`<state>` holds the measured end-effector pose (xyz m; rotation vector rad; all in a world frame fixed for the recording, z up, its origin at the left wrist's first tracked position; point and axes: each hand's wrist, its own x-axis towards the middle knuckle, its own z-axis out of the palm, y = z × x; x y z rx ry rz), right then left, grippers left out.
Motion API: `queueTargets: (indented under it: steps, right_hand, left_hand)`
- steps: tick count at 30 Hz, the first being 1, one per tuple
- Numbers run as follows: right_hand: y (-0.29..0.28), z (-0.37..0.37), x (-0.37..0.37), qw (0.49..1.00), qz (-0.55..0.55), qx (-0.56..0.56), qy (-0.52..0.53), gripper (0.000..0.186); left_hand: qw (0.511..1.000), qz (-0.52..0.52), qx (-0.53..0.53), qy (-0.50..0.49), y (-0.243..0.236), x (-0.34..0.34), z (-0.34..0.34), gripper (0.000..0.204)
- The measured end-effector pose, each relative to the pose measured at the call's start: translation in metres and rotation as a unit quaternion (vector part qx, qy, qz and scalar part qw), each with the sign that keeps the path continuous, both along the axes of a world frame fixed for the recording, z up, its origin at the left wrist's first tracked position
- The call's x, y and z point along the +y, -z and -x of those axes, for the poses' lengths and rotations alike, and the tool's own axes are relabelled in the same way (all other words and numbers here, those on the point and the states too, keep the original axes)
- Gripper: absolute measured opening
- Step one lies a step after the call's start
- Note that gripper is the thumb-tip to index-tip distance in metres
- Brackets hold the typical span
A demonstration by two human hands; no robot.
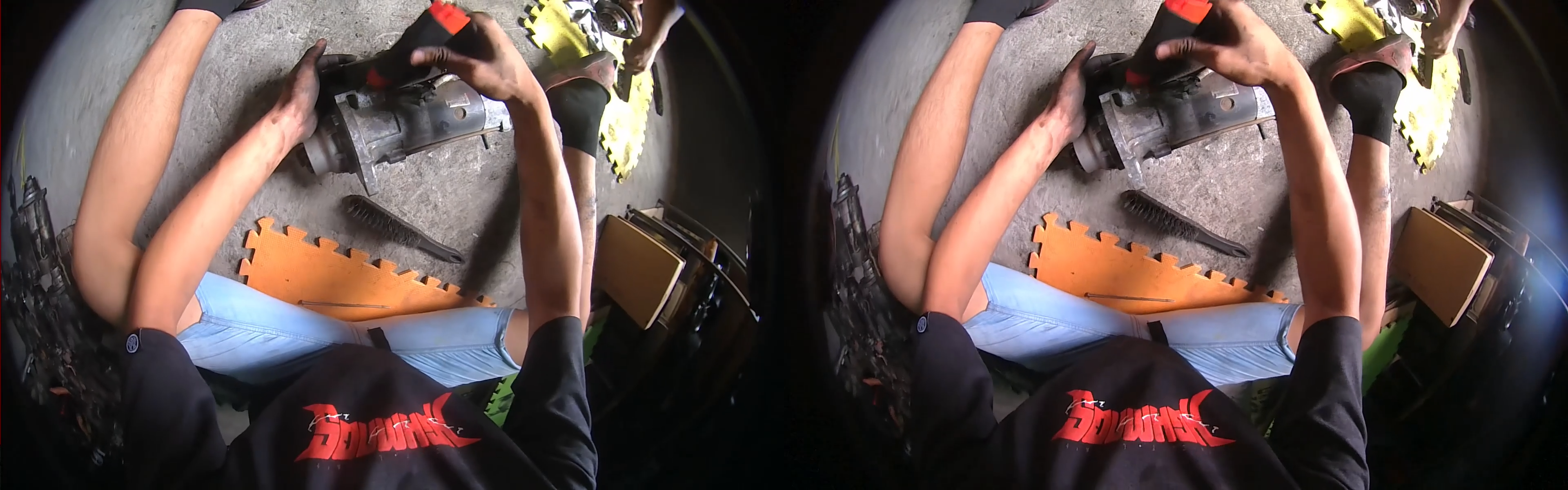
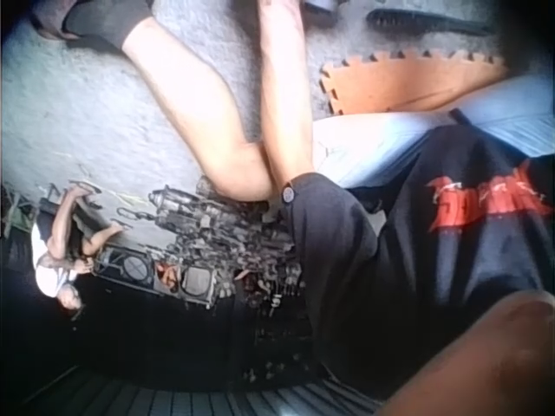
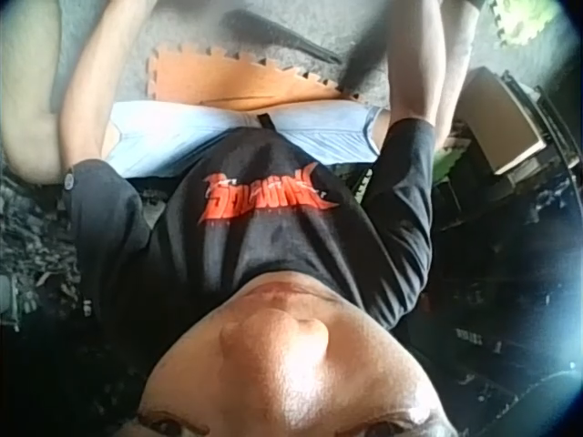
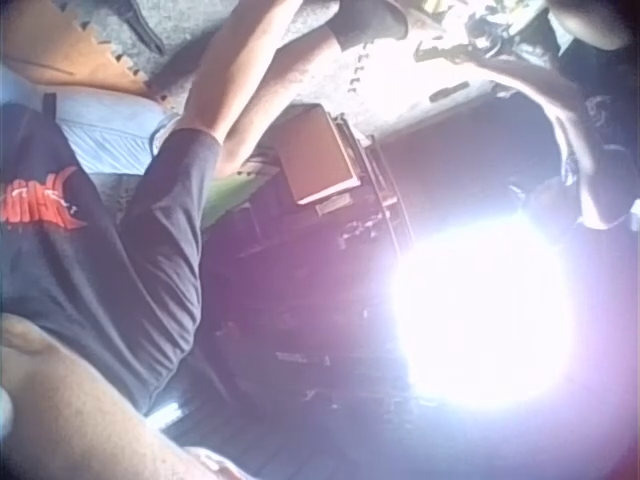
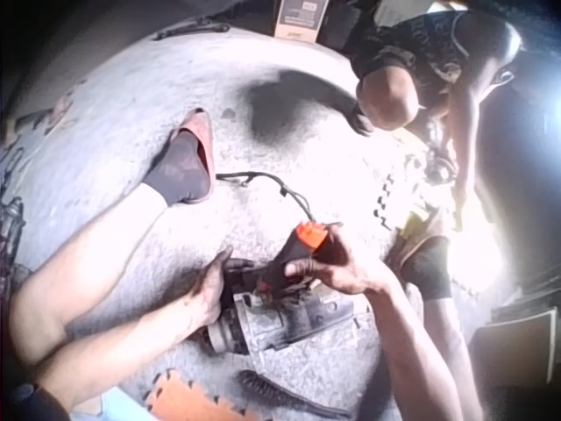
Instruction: Cleaning and disassembling an automotive starter motor using hand tools and an impact driver.
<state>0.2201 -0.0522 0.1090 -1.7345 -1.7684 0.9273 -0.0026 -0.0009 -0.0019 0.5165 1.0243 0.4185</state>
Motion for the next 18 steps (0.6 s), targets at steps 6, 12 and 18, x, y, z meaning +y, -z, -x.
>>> queueTargets:
  steps: [6, 12, 18]
  right_hand:
    - [-0.002, 0.0, -0.004, 0.999, 0.036, 0.014, 0.002, 0.039]
    - [0.001, -0.01, -0.003, 0.997, 0.058, 0.044, -0.029, 0.033]
    - [0.001, 0.0, -0.037, 0.976, -0.046, 0.184, 0.106, 0.038]
  left_hand:
    - [1.0, 0.002, -0.003, 0.007, -0.001, 0.0, -0.002, 0.059]
    - [1.0, 0.005, 0.005, 0.001, -0.007, -0.001, -0.006, 0.059]
    - [1.0, 0.008, 0.006, -0.011, -0.004, 0.001, 0.002, 0.058]
